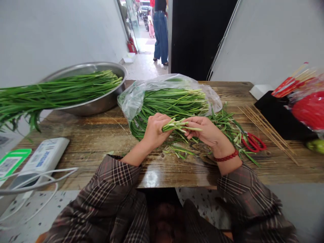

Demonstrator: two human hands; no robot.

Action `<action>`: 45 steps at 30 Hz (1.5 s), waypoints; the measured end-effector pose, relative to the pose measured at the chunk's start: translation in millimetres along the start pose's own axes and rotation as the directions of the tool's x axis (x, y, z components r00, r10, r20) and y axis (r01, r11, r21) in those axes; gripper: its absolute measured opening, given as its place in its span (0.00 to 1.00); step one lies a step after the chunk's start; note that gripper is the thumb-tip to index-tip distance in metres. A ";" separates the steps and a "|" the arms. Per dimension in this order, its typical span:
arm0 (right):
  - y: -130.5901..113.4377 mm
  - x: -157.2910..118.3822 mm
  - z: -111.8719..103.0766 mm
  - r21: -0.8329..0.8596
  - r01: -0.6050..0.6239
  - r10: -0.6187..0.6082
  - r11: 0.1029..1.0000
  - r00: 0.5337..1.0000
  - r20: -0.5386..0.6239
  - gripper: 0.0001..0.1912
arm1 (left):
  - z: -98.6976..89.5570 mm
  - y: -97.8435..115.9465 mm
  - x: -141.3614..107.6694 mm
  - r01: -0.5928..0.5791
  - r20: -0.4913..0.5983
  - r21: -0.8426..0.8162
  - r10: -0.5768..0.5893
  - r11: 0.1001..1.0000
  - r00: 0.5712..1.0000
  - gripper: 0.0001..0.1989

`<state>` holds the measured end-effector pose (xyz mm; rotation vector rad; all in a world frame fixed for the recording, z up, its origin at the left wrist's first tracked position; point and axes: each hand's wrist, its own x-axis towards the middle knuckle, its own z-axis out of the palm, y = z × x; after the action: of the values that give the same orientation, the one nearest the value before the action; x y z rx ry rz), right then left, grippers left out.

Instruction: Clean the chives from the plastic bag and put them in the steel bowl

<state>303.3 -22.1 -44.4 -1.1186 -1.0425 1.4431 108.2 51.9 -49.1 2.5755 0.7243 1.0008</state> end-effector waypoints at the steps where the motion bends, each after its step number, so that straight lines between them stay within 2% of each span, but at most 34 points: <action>1: 0.4 0.0 -0.3 0.001 0.008 -0.008 1.000 1.000 0.011 0.17 | -0.1 -0.4 -0.4 0.039 0.004 0.031 -0.039 0.999 0.999 0.15; 5: 5.4 2.8 -2.4 -0.186 0.187 -0.189 0.965 0.982 0.011 0.15 | 0.1 -2.7 -1.7 0.174 0.000 0.020 -0.174 0.985 0.985 0.17; 8: 11.3 7.4 -2.7 -0.419 0.337 -0.392 0.843 0.918 -0.051 0.11 | 0.4 -3.3 -2.1 0.225 0.020 -0.035 -0.224 0.974 0.974 0.14; 10: 14.2 10.3 -2.0 -0.561 0.386 -0.516 0.732 0.852 -0.087 0.07 | 0.5 -2.9 -1.9 0.220 0.027 -0.033 -0.220 0.975 0.975 0.12; 12: 15.6 12.3 -0.5 -0.641 0.411 -0.590 0.648 0.804 -0.080 0.06 | 0.6 -2.2 -1.3 0.187 0.018 -0.004 -0.187 0.982 0.982 0.11; 15: 15.9 13.4 2.5 -0.664 0.435 -0.610 0.609 0.791 -0.041 0.06 | 1.0 -1.3 -0.6 0.147 -0.023 0.032 -0.147 0.989 0.989 0.13; 17: 15.6 13.1 3.9 -0.660 0.440 -0.603 0.609 0.797 -0.024 0.07 | 1.5 -0.5 -0.6 0.144 -0.035 0.019 -0.143 0.989 0.989 0.14; 19: 15.1 12.5 3.2 -0.639 0.421 -0.583 0.644 0.811 -0.053 0.07 | 1.9 0.0 -1.1 0.158 -0.027 -0.064 -0.160 0.985 0.987 0.14; 22: 12.9 11.6 -3.8 -0.511 0.352 -0.520 0.784 0.822 -0.232 0.10 | 1.8 -1.0 -2.2 0.214 -0.042 -0.239 -0.231 0.947 0.972 0.11; 24: 9.7 11.0 -11.4 -0.365 0.328 -0.460 0.871 0.805 -0.374 0.12 | 1.2 -3.7 -2.6 0.275 -0.083 -0.307 -0.314 0.911 0.946 0.11; 26: 5.7 9.9 -18.4 -0.283 0.329 -0.430 0.901 0.771 -0.470 0.13 | 0.5 -7.8 -2.4 0.335 -0.134 -0.361 -0.404 0.870 0.905 0.12; 29: 0.9 7.7 -22.3 -0.349 0.325 -0.471 0.879 0.707 -0.528 0.14 | -0.5 -12.9 -1.5 0.369 -0.215 -0.463 -0.506 0.806 0.835 0.13; 30: 0.3 6.9 -21.0 -0.381 0.321 -0.488 0.867 0.704 -0.516 0.14 | -0.8 -13.4 -1.3 0.365 -0.226 -0.489 -0.519 0.792 0.824 0.13; 32: 1.1 5.7 -15.2 -0.414 0.323 -0.498 0.851 0.745 -0.443 0.13 | -1.3 -11.9 -1.1 0.352 -0.215 -0.508 -0.512 0.786 0.832 0.15; 35: 5.8 4.6 -2.2 -0.429 0.329 -0.476 0.841 0.827 -0.299 0.12 | -1.7 -5.2 -1.3 0.338 -0.157 -0.489 -0.462 0.804 0.873 0.15; 38: 11.1 3.9 8.6 -0.470 0.337 -0.477 0.816 0.852 -0.216 0.11 | -1.5 1.8 -1.4 0.321 -0.066 -0.482 -0.400 0.815 0.914 0.14; 40: 13.3 3.6 12.5 -0.516 0.356 -0.506 0.779 0.843 -0.182 0.11 | -1.3 4.0 -1.3 0.325 0.017 -0.472 -0.360 0.820 0.933 0.14; 42: 14.7 3.6 14.8 -0.596 0.391 -0.573 0.702 0.807 -0.146 0.11 | -0.7 4.2 -1.2 0.336 0.084 -0.443 -0.335 0.831 0.938 0.14; 43: 15.3 3.6 15.8 -0.654 0.413 -0.621 0.635 0.776 -0.113 0.10 | -0.2 3.8 -1.1 0.334 0.100 -0.431 -0.323 0.838 0.941 0.14; 45: 16.4 3.7 18.8 -0.787 0.436 -0.709 0.436 0.705 -0.002 0.10 | 1.3 2.8 -0.7 0.306 0.106 -0.419 -0.288 0.855 0.952 0.12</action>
<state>281.5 -21.7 -57.0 -1.2954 -1.6256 0.1731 109.6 49.0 -49.2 2.0217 0.7614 0.8879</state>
